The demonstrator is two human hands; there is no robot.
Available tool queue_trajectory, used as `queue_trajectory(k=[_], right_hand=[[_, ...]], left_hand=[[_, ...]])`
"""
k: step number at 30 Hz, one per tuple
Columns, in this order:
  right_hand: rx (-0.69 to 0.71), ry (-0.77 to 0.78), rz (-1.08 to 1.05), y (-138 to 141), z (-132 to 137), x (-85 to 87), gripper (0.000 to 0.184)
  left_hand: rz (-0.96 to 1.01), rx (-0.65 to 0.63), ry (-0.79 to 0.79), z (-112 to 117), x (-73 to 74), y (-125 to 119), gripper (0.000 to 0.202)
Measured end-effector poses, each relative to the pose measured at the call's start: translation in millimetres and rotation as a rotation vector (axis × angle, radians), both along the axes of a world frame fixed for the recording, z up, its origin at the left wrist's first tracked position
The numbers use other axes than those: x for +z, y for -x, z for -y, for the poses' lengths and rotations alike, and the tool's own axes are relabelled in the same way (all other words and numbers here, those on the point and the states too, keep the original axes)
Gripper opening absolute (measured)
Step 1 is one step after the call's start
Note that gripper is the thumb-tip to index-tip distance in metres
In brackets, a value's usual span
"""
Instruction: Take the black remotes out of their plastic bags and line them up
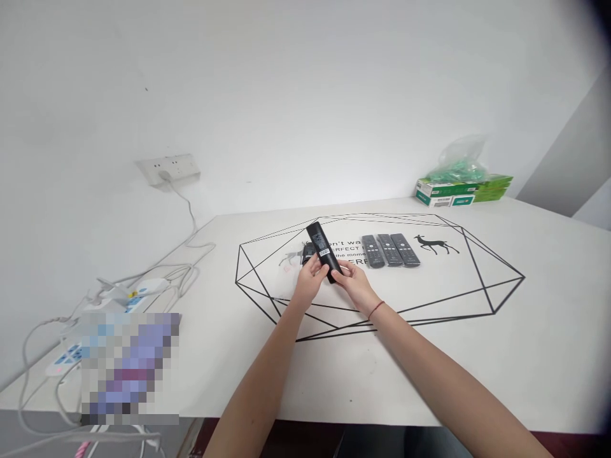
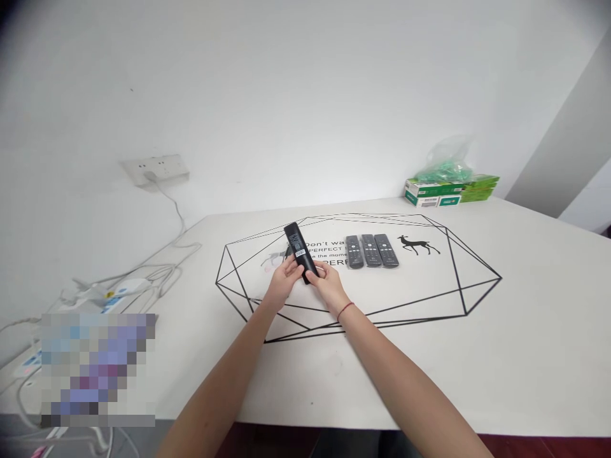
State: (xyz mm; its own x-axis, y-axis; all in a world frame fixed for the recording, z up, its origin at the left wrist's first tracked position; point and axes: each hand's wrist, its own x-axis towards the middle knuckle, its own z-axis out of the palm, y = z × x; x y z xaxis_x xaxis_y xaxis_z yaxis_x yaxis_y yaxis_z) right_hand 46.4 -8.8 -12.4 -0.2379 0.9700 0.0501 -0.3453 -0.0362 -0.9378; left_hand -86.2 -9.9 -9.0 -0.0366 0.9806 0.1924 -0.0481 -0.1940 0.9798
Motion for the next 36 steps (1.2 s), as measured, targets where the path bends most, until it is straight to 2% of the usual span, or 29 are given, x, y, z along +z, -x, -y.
queue_trajectory(k=[3,6,8,10,11,12,14,15,16,18,21,23,24,26,28,30,33,36], right_hand=[[-0.003,-0.104,0.135,-2.0,2.8,3.6,0.047],[-0.004,-0.377,0.401,-4.7,7.3,6.3,0.052],[-0.016,-0.473,0.555,-5.2,10.0,5.7,0.055],[-0.022,-0.378,0.591,-4.4,11.3,4.0,0.046],[-0.013,-0.28,0.551,-3.8,11.5,3.4,0.04],[0.004,-0.171,0.477,-3.3,11.5,3.1,0.035],[0.051,0.024,0.302,-2.7,11.9,4.0,0.029],[0.074,0.088,0.232,-2.8,12.4,5.0,0.027],[0.097,0.126,0.188,-3.0,13.3,6.2,0.025],[0.145,0.146,0.148,-3.4,15.7,8.5,0.018],[0.22,0.129,0.145,-2.2,20.1,10.7,0.008],[0.246,0.132,0.177,-0.2,23.1,11.0,0.012],[0.249,0.134,0.204,0.9,24.6,10.7,0.018],[0.247,0.136,0.277,3.2,27.7,9.3,0.028],[0.259,0.127,0.356,5.3,31.1,7.4,0.034],[0.302,0.105,0.415,7.0,34.7,6.0,0.037],[0.366,0.066,0.465,9.5,39.5,5.7,0.037],[0.395,0.046,0.494,11.9,41.6,5.6,0.037]], left_hand=[[-0.034,0.029,-0.054,0.9,-0.1,-0.9,0.047],[-0.092,0.141,-0.097,4.2,3.1,-3.9,0.048],[-0.226,0.13,-0.128,7.2,8.1,-2.4,0.043],[-0.45,0.1,-0.159,9.5,13.6,5.7,0.032],[-0.573,0.137,-0.174,9.9,15.6,12.9,0.027],[-0.693,0.223,-0.18,9.9,16.7,22.0,0.026],[-0.884,0.533,-0.128,8.6,14.9,44.3,0.031],[-0.958,0.66,-0.032,7.7,12.3,56.3,0.032],[-1.003,0.703,0.093,6.7,8.9,67.6,0.034],[-0.995,0.61,0.295,5.0,1.9,86.1,0.033],[-0.96,0.527,0.361,2.1,-3.5,98.1,0.026],[-0.858,0.577,0.308,-0.8,-2.1,97.1,0.025],[-0.724,0.612,0.267,-2.5,-0.2,95.1,0.026],[-0.294,0.652,0.164,-6.0,4.2,90.5,0.025],[0.165,0.612,0.075,-8.6,8.2,87.2,0.023],[0.458,0.552,0.014,-10.0,10.4,86.4,0.021],[0.624,0.528,-0.023,-10.9,10.1,87.4,0.022],[0.646,0.521,-0.033,-11.5,8.3,85.1,0.026]])
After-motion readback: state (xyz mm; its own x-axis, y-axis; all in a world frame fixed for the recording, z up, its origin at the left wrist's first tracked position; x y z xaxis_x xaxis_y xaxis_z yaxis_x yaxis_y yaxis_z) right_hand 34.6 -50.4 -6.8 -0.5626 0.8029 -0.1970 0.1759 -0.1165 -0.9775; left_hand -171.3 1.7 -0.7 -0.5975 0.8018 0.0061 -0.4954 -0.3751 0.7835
